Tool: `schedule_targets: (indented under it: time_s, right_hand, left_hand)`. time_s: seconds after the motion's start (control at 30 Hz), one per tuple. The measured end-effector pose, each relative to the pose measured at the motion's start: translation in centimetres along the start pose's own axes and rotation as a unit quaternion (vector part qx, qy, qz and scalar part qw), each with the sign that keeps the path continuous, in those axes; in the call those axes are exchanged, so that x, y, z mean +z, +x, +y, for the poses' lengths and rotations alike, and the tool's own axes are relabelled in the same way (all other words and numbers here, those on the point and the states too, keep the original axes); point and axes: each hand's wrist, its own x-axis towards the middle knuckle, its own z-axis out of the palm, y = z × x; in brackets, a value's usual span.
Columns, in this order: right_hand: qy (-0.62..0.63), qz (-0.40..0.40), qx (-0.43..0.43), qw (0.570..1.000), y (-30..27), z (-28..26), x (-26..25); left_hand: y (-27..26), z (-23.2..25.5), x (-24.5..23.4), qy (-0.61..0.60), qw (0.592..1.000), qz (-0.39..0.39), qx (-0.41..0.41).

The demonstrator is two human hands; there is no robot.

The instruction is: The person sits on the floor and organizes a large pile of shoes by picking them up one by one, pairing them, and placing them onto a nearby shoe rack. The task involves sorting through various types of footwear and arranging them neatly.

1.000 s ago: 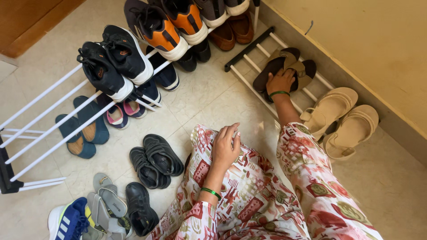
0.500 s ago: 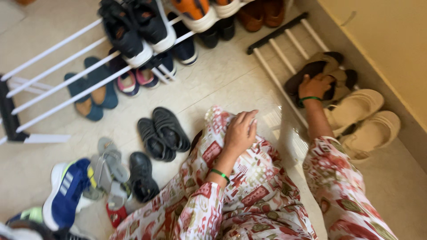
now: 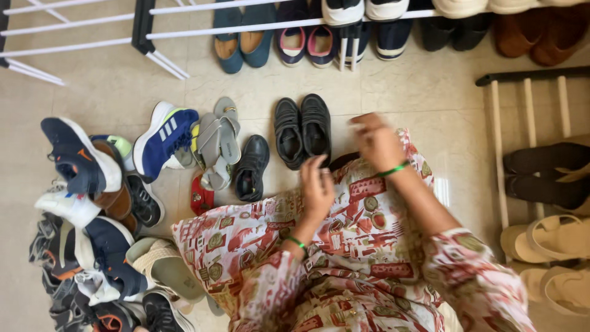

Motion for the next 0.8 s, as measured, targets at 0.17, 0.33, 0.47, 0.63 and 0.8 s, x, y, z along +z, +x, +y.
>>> schedule_targets:
  time_s: [0.17, 0.33, 0.47, 0.63, 0.8]
  right_hand:
    - [-0.1, -0.122, -0.007, 0.988, 1.9, -4.7, 11.3]
    - [-0.196, -0.132, 0.16, 0.958, 3.2, -4.3, 16.7]
    - [-0.186, -0.199, 0.267, 0.924, 4.9, -2.9, 17.3]
    - [-0.176, -0.215, 0.268, 0.923, 5.3, -1.2, 18.0]
    - [-0.153, -0.181, 0.238, 0.942, 4.9, 0.4, 18.5]
  left_hand:
    - [-2.4, -6.2, -6.0, 0.096, 0.99, 0.053, -0.091]
    - [-3.4, -8.7, -4.2, 0.059, 0.978, 0.093, -0.177]
    - [-3.5, -8.7, -3.2, 0.084, 0.987, 0.04, -0.129]
    - [-3.2, -8.5, -3.0, 0.078, 0.986, -0.017, -0.145]
    - [-3.2, -8.5, -2.9, 0.074, 0.988, -0.024, -0.136]
